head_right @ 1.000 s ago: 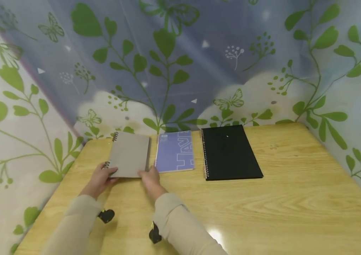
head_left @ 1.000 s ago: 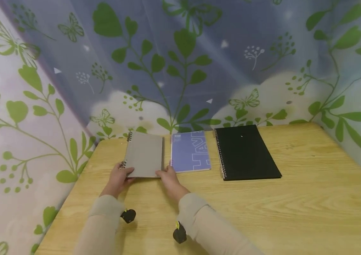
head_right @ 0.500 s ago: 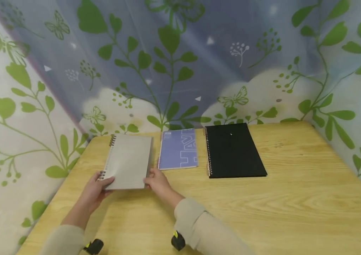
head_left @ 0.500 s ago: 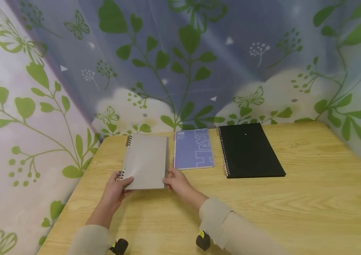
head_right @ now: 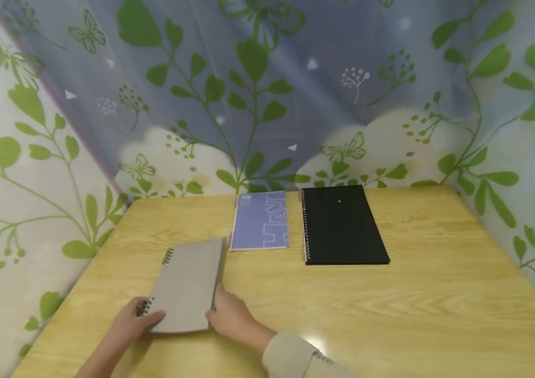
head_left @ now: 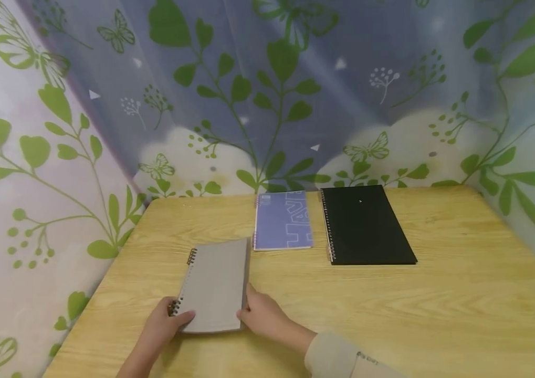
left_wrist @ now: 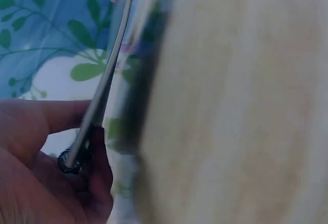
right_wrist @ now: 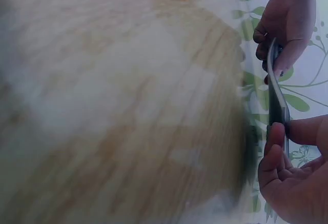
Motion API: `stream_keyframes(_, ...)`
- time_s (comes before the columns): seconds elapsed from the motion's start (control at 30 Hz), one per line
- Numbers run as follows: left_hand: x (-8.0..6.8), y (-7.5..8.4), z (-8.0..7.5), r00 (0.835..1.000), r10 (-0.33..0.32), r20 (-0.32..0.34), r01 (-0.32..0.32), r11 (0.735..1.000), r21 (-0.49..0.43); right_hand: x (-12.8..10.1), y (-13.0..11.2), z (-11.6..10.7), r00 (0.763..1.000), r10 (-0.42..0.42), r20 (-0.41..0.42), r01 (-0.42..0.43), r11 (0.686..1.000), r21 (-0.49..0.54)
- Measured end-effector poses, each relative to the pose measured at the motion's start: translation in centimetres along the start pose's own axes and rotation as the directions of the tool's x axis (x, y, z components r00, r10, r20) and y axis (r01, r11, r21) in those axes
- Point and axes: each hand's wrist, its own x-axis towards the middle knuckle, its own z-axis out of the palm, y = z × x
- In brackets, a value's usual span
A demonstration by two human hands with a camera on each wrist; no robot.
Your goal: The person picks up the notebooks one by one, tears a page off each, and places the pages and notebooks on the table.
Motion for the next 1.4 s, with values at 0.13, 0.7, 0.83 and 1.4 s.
stream_keyframes(0.13, 0.2, -0.5, 0.8, 0.999, 0.05, -0.012, -0.047, 0.983, 0.176, 0.0, 0.2, 0.2, 1.0, -0.009, -0.003, 0.009, 0.995, -0.097)
stream_keyframes(0.7, -0.3, 0.0, 0.5, 0.988, 0.131, -0.081, -0.082, 0.892, 0.445, 0.1, 0.6, 1.1, 0.999, 0.028, -0.022, -0.033, 0.954, -0.297)
stream_keyframes(0.83, -0.7, 0.6, 0.6, 0.977, 0.197, -0.081, -0.134, 0.863, 0.487, 0.2, 0.5, 0.7, 0.999, 0.026, -0.019, -0.029, 0.978, -0.206)
stream_keyframes(1.4, -3.7, 7.0, -3.2, 0.926, 0.341, 0.16, -0.375, 0.873, 0.311, 3.5, -2.6, 0.2, 0.911, -0.405, -0.071, 0.356, 0.864, -0.355)
